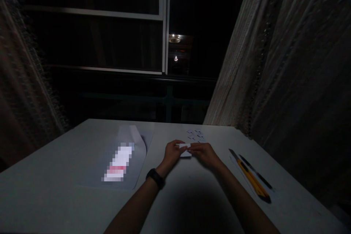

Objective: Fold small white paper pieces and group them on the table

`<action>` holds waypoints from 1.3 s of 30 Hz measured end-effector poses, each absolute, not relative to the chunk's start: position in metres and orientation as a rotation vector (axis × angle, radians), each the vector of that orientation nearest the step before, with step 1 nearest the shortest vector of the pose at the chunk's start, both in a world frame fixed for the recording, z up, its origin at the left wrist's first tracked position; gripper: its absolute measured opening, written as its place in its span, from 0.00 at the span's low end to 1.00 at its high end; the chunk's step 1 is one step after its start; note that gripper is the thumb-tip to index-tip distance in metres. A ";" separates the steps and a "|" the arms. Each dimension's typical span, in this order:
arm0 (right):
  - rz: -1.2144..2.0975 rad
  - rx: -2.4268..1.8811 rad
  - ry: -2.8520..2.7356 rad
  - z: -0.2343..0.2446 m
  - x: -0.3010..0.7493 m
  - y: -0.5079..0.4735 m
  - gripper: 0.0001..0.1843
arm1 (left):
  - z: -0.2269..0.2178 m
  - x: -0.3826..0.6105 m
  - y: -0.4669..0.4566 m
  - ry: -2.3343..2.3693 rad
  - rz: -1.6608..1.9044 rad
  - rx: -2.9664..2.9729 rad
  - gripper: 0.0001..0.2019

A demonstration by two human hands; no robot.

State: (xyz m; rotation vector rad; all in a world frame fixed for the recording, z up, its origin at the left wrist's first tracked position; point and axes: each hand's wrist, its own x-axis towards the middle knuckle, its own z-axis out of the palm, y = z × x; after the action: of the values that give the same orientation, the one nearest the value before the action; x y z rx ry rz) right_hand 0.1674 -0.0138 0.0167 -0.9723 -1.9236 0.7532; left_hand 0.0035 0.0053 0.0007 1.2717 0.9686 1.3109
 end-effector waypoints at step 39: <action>0.909 -1.071 -1.464 0.011 0.157 -0.014 0.15 | 0.005 0.012 -0.005 1.034 1.303 1.388 0.15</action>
State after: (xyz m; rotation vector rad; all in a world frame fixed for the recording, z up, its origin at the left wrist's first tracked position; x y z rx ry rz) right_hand 0.1575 -0.0140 0.0114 -1.0708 -1.4642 0.9094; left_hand 0.0123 -0.0054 0.0048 1.3882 1.0343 1.3034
